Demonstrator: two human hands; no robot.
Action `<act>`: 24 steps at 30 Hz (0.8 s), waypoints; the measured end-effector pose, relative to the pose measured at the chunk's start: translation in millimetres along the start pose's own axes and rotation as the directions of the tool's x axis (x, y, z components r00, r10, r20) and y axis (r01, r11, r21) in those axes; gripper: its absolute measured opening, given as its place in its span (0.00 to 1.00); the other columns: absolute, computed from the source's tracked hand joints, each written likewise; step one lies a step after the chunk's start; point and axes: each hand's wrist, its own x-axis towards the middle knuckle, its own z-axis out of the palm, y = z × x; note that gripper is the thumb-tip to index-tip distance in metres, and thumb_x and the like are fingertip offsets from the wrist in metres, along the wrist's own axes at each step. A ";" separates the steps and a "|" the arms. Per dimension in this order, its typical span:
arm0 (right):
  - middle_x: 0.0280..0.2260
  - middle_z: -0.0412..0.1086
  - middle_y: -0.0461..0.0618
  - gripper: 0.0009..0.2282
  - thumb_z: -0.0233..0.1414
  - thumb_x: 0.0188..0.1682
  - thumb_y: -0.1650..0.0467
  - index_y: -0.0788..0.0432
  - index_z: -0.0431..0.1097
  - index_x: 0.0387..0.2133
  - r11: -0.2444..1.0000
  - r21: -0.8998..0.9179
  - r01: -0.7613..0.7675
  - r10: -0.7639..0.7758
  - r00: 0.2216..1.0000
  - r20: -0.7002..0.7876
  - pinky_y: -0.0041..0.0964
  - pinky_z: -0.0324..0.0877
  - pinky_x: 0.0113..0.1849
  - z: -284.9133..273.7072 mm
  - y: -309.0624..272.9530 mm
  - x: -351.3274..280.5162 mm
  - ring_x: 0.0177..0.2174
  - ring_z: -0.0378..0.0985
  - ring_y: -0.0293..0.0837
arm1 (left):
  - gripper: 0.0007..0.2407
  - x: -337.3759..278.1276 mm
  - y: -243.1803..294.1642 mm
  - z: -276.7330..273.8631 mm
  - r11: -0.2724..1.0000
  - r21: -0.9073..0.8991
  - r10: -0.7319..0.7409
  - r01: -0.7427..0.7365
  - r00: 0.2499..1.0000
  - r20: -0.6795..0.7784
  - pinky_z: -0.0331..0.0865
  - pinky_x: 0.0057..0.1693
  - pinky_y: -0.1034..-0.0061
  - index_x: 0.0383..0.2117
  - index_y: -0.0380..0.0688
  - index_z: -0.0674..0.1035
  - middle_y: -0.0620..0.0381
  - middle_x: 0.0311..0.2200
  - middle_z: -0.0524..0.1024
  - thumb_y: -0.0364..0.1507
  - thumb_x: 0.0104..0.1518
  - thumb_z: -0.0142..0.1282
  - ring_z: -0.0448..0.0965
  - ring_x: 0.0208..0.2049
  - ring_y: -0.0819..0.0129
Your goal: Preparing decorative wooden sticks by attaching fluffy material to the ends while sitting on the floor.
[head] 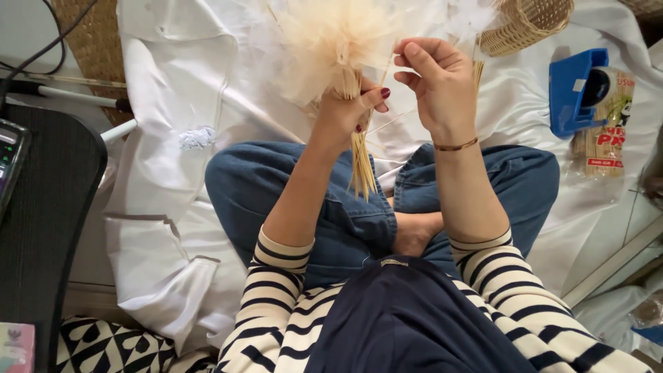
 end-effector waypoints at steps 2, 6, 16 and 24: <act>0.36 0.80 0.50 0.05 0.60 0.50 0.70 0.60 0.78 0.34 0.997 -0.043 0.070 -0.072 0.996 -0.044 0.26 0.79 0.34 4.3 0.1 -2.6 0.35 0.80 0.35 | 0.07 1.9 -4.8 0.5 0.995 0.074 -0.050 0.062 0.988 -0.145 0.55 0.19 0.83 0.21 0.43 0.81 0.52 0.19 0.81 0.28 0.50 0.68 0.60 0.09 0.76; 0.34 0.80 0.52 0.05 0.60 0.50 0.70 0.61 0.78 0.32 0.993 -0.042 0.107 -0.110 0.992 -0.060 0.28 0.79 0.35 12.0 -2.0 -9.2 0.34 0.80 0.37 | 0.10 1.7 12.2 8.9 0.929 0.186 -0.229 0.319 0.892 -0.389 0.72 0.38 0.80 0.18 0.46 0.79 0.57 0.23 0.81 0.33 0.42 0.72 0.83 0.28 0.72; 0.30 0.77 0.48 0.06 0.56 0.51 0.69 0.59 0.77 0.37 0.998 0.058 0.016 -0.003 0.978 -0.211 0.30 0.75 0.31 3.4 15.5 -0.6 0.29 0.78 0.36 | 0.09 -0.4 6.1 2.2 0.982 0.162 -0.056 0.093 0.974 -0.219 0.57 0.22 0.82 0.20 0.47 0.77 0.55 0.17 0.78 0.32 0.48 0.68 0.63 0.12 0.77; 0.42 0.78 0.57 0.10 0.50 0.55 0.69 0.63 0.76 0.39 0.854 0.457 -0.249 0.165 0.962 0.218 0.38 0.73 0.47 -12.3 34.4 26.7 0.45 0.79 0.48 | 0.10 1.6 -3.4 -0.8 0.997 -0.064 0.043 -0.046 0.998 -0.053 0.53 0.20 0.82 0.19 0.41 0.76 0.53 0.15 0.73 0.29 0.51 0.67 0.61 0.10 0.76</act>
